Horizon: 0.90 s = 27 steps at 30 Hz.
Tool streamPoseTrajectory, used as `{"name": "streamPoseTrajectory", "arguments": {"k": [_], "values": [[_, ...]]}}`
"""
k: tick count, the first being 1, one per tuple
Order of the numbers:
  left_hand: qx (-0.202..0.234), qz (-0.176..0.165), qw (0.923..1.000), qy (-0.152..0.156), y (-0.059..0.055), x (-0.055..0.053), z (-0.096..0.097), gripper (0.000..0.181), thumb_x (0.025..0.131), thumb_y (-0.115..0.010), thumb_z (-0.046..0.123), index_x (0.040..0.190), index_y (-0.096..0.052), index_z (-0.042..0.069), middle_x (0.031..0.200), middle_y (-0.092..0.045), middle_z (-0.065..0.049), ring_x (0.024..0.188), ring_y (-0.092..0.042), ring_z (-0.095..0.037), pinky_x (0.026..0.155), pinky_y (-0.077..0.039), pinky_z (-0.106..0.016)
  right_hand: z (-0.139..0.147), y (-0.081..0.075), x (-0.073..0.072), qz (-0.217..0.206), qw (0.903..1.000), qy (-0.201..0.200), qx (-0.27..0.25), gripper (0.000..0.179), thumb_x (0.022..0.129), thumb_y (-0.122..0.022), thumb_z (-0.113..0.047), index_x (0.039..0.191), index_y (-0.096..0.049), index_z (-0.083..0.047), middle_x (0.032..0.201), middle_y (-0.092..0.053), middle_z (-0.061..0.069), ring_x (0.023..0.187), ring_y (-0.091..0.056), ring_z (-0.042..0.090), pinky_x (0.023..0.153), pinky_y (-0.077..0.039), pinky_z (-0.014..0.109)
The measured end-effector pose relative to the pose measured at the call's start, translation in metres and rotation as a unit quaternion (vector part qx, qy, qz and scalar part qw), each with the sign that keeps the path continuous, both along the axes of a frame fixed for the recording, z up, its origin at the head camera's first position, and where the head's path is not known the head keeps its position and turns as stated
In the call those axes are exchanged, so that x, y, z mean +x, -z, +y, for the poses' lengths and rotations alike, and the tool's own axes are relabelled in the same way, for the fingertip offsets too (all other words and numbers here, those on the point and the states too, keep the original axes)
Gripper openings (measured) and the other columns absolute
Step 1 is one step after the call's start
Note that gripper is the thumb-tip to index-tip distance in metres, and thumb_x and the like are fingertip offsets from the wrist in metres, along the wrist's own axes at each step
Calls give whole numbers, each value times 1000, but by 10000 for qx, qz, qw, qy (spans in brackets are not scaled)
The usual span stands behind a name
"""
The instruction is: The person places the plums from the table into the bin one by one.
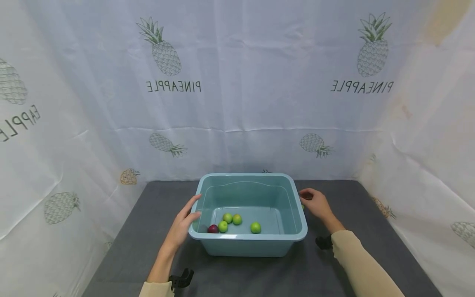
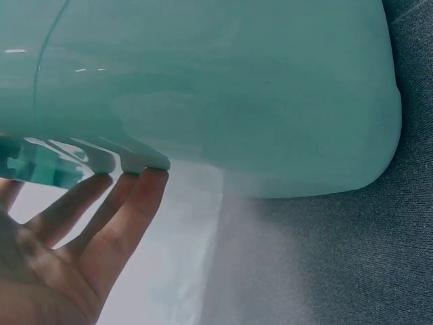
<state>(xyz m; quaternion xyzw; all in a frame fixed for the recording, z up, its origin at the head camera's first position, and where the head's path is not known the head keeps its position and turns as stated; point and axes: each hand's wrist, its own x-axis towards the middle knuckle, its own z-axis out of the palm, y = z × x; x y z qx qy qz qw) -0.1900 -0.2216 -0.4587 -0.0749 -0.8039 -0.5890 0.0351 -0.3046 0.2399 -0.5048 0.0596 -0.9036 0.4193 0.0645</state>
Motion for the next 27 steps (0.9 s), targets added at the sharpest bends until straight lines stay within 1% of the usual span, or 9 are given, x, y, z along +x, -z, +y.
{"name": "streamPoseTrajectory", "arguments": {"k": [5,11,14,18,22,27], "values": [[21,0,10000,36,0,0,1,52,107,-49,24,157,-39,23,166,-25,-9,153,-19,-36,113,-22,-69,0,16,1,-236,9997,57,64,38,96,-68,-17,125,-62,7,122,-64,27,113,-62,44,93,-50,58],[18,-13,10000,9,-1,0,1,51,106,-50,24,157,-40,23,166,-26,-9,153,-20,-36,112,-23,-69,-1,26,-1,-422,9989,28,211,42,92,-68,-12,126,-61,10,120,-64,28,110,-62,44,94,-49,59],[-14,-20,10000,1,-1,0,1,51,107,-50,23,157,-40,23,166,-26,-9,153,-19,-36,113,-22,-69,-2,30,-3,-449,9987,6,261,43,88,-70,-11,124,-62,11,116,-65,26,106,-62,42,92,-49,58],[-22,-46,10000,-14,-1,0,1,51,106,-50,23,157,-40,23,166,-27,-8,153,-19,-36,113,-22,-69,-1,33,-5,-505,9983,57,291,42,85,-73,-10,120,-64,11,112,-66,25,101,-62,39,89,-49,57],[4,-105,9999,-18,-2,1,1,52,106,-50,24,157,-40,23,166,-25,-9,153,-20,-36,112,-23,-69,0,34,-3,-604,9976,231,235,37,87,-71,-8,119,-66,9,112,-67,24,100,-62,37,88,-50,55],[41,-126,9999,-26,-3,0,2,52,106,-51,25,157,-40,24,166,-25,-8,153,-19,-35,113,-23,-68,1,28,1,-414,9986,330,93,31,90,-70,-10,117,-67,6,112,-67,23,100,-62,36,86,-51,54]]}}
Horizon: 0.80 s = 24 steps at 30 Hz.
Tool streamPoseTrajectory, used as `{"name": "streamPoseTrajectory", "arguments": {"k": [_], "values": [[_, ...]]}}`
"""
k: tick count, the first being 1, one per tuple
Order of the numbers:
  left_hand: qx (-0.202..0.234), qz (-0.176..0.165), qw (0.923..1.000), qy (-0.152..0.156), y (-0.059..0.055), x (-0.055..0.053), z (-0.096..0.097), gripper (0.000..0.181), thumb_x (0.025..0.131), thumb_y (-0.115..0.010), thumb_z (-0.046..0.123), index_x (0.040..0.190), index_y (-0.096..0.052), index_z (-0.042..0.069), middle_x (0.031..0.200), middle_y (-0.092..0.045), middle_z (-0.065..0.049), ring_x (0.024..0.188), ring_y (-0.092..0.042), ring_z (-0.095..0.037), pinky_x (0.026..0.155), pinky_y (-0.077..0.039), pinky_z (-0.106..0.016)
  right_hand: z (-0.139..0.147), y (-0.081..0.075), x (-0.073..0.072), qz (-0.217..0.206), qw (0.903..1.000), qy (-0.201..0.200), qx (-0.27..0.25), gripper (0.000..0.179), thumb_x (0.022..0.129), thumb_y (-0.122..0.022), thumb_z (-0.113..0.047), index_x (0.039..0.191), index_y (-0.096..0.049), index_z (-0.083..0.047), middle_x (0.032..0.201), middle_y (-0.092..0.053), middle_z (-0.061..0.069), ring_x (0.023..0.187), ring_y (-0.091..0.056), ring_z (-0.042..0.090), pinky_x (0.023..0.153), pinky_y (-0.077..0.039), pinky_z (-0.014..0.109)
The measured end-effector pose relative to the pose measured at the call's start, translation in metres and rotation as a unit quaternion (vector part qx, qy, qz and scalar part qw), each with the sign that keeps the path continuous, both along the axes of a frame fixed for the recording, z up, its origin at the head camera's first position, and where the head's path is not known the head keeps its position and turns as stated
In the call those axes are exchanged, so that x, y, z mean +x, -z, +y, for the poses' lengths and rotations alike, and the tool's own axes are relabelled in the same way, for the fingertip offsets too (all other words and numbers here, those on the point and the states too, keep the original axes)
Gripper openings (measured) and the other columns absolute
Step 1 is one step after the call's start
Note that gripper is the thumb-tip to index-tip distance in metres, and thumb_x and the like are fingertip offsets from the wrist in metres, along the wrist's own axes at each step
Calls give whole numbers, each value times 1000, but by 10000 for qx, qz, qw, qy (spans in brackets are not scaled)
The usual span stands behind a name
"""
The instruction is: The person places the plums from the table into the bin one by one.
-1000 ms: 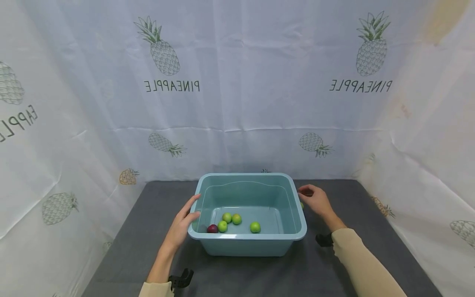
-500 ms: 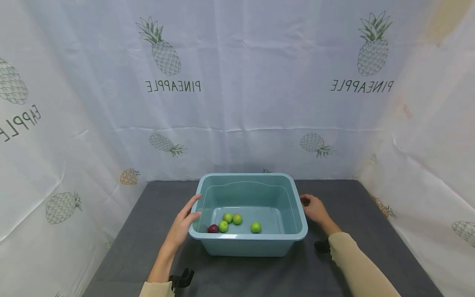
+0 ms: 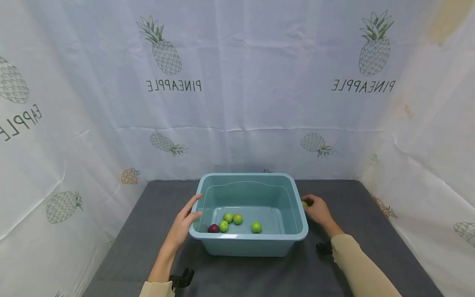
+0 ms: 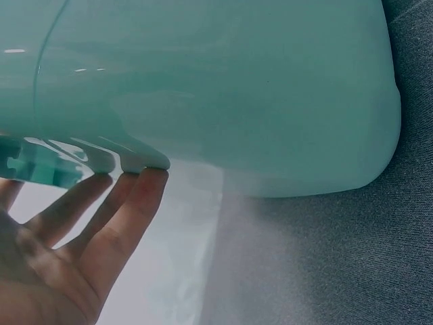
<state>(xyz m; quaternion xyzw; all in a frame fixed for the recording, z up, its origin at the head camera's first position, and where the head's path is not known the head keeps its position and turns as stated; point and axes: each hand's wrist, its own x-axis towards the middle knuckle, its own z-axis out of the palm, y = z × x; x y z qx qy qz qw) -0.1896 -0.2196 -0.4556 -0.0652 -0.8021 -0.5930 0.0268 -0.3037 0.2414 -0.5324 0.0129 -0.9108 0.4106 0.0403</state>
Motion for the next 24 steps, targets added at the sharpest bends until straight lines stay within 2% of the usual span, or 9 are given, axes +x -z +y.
{"name": "streamPoseTrajectory", "arguments": {"k": [10,24], "values": [[-24,6,10000,-3,3,-3,-1,52,106,-50,24,157,-39,24,166,-26,-8,153,-19,-35,113,-21,-69,3,-23,7,293,9994,-170,-15,30,94,-71,-15,119,-68,1,118,-67,22,110,-64,41,86,-54,54],[37,-73,9999,60,2,-2,-1,52,106,-49,25,157,-38,25,167,-22,-9,153,-19,-37,112,-23,-69,-1,-67,23,1070,9929,-475,-222,34,93,-75,-13,123,-66,1,119,-65,21,109,-64,39,87,-55,52]]}}
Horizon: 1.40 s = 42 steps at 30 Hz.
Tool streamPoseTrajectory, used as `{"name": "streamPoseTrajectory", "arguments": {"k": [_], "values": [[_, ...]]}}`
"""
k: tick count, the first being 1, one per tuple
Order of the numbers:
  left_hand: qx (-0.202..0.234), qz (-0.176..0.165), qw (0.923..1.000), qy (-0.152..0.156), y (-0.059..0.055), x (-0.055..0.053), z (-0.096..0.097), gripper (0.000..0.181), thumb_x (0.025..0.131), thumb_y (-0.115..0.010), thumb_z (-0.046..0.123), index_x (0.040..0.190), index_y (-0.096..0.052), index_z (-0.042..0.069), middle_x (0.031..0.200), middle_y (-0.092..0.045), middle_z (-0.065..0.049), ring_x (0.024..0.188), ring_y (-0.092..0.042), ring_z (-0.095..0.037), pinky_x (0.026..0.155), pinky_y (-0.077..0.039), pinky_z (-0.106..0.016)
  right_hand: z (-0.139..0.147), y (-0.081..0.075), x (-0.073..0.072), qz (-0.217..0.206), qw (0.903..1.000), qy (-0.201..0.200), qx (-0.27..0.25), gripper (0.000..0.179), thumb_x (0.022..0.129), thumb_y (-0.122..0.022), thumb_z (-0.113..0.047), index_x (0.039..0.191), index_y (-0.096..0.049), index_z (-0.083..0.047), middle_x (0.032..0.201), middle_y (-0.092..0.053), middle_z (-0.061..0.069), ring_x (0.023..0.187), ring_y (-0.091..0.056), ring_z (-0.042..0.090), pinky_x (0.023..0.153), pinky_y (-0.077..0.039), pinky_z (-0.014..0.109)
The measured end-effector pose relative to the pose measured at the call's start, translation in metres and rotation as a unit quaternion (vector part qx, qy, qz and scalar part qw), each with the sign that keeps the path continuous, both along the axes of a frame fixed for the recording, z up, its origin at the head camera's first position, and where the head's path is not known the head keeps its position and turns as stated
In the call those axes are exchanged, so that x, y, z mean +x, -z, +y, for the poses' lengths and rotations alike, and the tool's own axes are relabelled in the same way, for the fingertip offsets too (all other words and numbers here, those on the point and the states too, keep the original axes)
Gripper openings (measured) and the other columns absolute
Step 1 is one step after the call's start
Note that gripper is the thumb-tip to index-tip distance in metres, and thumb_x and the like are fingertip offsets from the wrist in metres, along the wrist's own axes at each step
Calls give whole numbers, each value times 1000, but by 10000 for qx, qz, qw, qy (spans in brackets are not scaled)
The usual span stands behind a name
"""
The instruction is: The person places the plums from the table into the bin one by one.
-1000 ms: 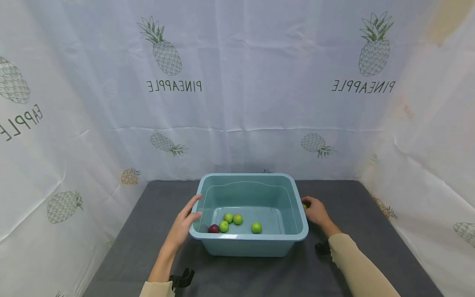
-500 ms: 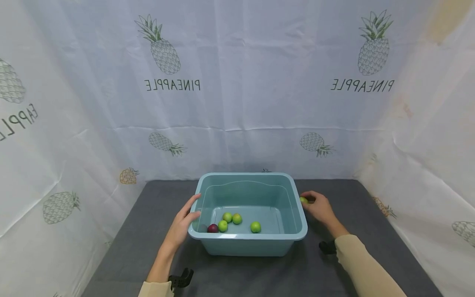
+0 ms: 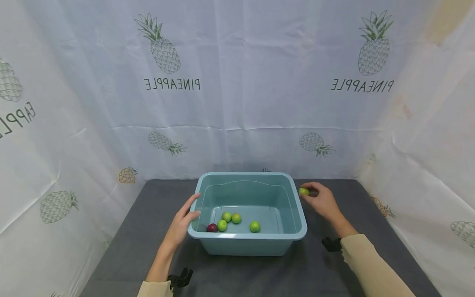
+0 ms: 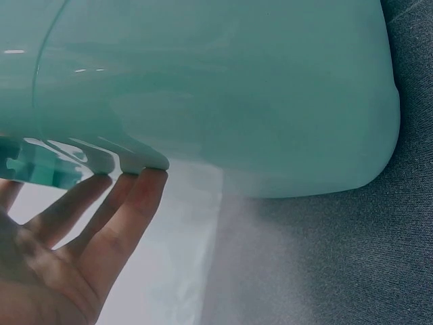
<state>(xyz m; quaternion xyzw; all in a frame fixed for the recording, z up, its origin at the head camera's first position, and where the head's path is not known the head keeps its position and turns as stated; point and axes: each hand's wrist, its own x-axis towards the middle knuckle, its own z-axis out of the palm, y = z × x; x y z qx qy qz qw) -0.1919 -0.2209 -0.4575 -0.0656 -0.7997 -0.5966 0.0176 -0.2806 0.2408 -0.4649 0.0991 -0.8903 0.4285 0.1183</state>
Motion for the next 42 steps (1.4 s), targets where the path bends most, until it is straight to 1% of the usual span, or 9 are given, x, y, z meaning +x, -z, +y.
{"name": "streamPoseTrajectory", "arguments": {"k": [7,14,18,21,26,30,34,42], "values": [[32,29,10000,-11,0,1,-1,52,106,-50,24,157,-39,25,167,-23,-8,152,-20,-36,112,-24,-69,-6,-19,7,246,9996,-9,109,35,93,-75,-14,124,-66,0,119,-63,19,107,-65,38,87,-55,51],[31,-25,10000,19,1,0,0,52,106,-49,24,157,-39,24,167,-22,-10,152,-21,-37,112,-25,-69,-9,-36,18,306,9995,-36,62,37,94,-75,-15,125,-65,1,119,-63,20,106,-65,37,86,-55,51],[22,-29,10000,8,1,-1,1,52,106,-50,24,157,-39,24,167,-22,-10,152,-21,-38,112,-24,-69,-11,-46,23,386,9991,-157,56,37,94,-74,-17,126,-66,0,119,-62,19,106,-65,36,86,-56,50],[23,-22,10000,3,1,-1,1,52,106,-50,25,157,-39,24,167,-22,-9,152,-22,-37,112,-25,-69,-14,-53,25,523,9982,-298,31,36,94,-75,-16,125,-66,-1,119,-63,17,106,-65,34,88,-55,50],[-13,53,10000,1,1,-1,0,52,106,-50,24,157,-39,23,167,-22,-10,152,-20,-37,112,-23,-69,-19,-65,30,631,9969,-470,-10,37,93,-76,-17,126,-66,-2,119,-63,15,107,-66,33,88,-55,49],[-68,113,9999,5,2,0,0,52,106,-49,24,157,-38,22,167,-22,-11,152,-20,-38,112,-24,-69,-26,-78,35,642,9962,-580,-3,36,93,-75,-16,126,-66,-3,120,-62,14,107,-66,32,89,-55,49],[-105,96,9999,-29,3,0,1,52,106,-49,23,157,-39,22,167,-22,-12,152,-21,-38,111,-25,-69,-35,-92,39,759,9948,-684,-15,34,93,-75,-14,124,-66,-4,118,-63,12,107,-65,30,91,-54,48],[-122,77,9999,-78,3,0,1,52,106,-49,23,157,-38,23,167,-22,-12,150,-24,-39,110,-28,-68,-55,-114,42,979,9884,-1121,-309,31,93,-75,-10,122,-69,-3,117,-64,12,105,-63,26,91,-55,43]]}}
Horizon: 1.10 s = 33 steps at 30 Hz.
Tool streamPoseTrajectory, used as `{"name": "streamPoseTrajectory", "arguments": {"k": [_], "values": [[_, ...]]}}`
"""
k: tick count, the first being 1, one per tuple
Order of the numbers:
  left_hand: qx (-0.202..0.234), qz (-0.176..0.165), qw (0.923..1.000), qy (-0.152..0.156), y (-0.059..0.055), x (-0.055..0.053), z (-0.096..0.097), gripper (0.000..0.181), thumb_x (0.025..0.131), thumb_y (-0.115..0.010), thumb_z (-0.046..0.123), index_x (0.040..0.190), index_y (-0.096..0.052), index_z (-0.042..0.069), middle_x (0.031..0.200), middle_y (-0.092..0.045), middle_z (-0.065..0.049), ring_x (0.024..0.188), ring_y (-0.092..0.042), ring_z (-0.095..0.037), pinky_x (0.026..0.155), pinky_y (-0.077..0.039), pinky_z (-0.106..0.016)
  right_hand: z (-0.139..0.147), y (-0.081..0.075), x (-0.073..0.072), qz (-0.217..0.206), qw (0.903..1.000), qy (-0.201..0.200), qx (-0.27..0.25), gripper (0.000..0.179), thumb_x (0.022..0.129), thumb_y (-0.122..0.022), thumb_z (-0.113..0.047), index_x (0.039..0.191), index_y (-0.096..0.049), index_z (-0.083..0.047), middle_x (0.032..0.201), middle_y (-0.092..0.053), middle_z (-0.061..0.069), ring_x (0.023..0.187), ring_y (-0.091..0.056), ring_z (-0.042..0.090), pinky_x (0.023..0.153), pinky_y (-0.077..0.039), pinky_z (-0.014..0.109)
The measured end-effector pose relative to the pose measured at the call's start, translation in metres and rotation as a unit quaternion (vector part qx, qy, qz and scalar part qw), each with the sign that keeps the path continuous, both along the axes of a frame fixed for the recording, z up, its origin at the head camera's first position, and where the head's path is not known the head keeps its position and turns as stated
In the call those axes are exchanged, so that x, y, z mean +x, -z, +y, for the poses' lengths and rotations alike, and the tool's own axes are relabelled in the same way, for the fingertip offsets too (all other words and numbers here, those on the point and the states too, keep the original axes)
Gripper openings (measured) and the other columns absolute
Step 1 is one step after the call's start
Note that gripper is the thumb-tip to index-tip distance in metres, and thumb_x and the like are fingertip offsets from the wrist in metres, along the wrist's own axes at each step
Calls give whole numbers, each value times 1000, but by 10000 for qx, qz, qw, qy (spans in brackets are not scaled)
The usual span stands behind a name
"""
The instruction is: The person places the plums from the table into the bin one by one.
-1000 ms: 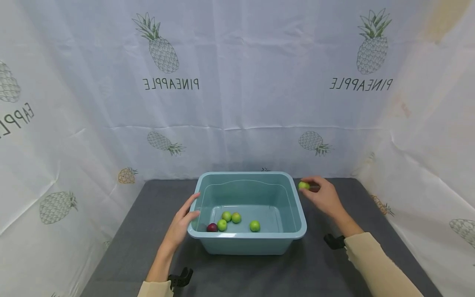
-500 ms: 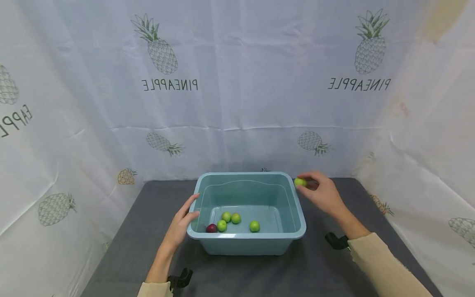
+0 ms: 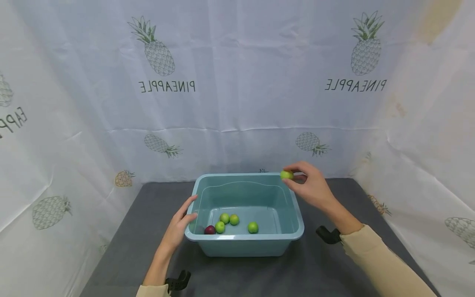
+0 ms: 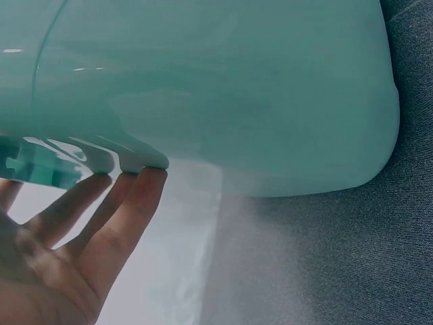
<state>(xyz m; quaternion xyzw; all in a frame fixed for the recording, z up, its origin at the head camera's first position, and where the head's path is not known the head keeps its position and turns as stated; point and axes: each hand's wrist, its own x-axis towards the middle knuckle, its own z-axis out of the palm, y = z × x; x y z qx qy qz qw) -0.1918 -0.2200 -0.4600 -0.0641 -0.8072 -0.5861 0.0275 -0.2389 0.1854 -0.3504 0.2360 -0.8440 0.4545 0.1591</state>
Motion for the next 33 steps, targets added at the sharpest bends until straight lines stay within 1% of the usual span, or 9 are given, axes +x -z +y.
{"name": "streamPoseTrajectory", "arguments": {"k": [7,11,15,20,25,29,33], "values": [[50,-69,10000,-26,1,1,-1,53,106,-49,23,157,-38,25,167,-22,-12,150,-25,-39,111,-27,-68,-21,-13,-4,19,9990,-441,-12,31,91,-76,-7,121,-69,-3,117,-65,11,103,-64,28,89,-56,40],[61,-85,9999,1,0,1,-1,52,106,-49,23,157,-38,24,167,-22,-12,149,-26,-39,111,-28,-67,-32,-18,-8,47,9985,-544,89,32,91,-77,-8,121,-68,-3,118,-65,11,103,-66,26,88,-56,37],[39,-80,9999,47,-1,3,-1,52,107,-48,22,158,-38,22,166,-22,-15,148,-28,-41,109,-32,-66,-41,-23,-12,30,9980,-608,175,33,90,-77,-9,121,-68,-4,118,-66,10,102,-67,25,89,-56,37],[68,-62,9999,54,-1,2,-1,52,106,-48,22,157,-38,22,167,-22,-14,149,-26,-40,110,-29,-67,-52,-28,-20,-66,9968,-774,192,33,91,-77,-10,122,-68,-3,119,-65,9,104,-66,23,91,-55,35],[102,-99,9999,37,-1,1,0,52,106,-48,22,157,-38,23,167,-22,-13,150,-25,-39,111,-27,-68,-65,-28,-29,-44,9953,-930,266,32,91,-76,-12,121,-69,-4,118,-64,8,106,-64,25,92,-54,40],[80,-92,9999,47,-3,2,1,52,107,-48,22,157,-38,23,167,-21,-13,151,-22,-39,112,-25,-69,-77,-24,-36,2,9938,-1014,447,32,91,-76,-13,121,-69,-3,117,-64,8,106,-63,24,91,-55,39],[78,-66,9999,43,-3,2,1,51,107,-49,23,157,-39,23,167,-22,-12,152,-21,-39,112,-24,-69,-89,-18,-42,32,9910,-1186,623,30,91,-76,-9,118,-69,0,114,-64,10,105,-63,26,89,-56,39]]}}
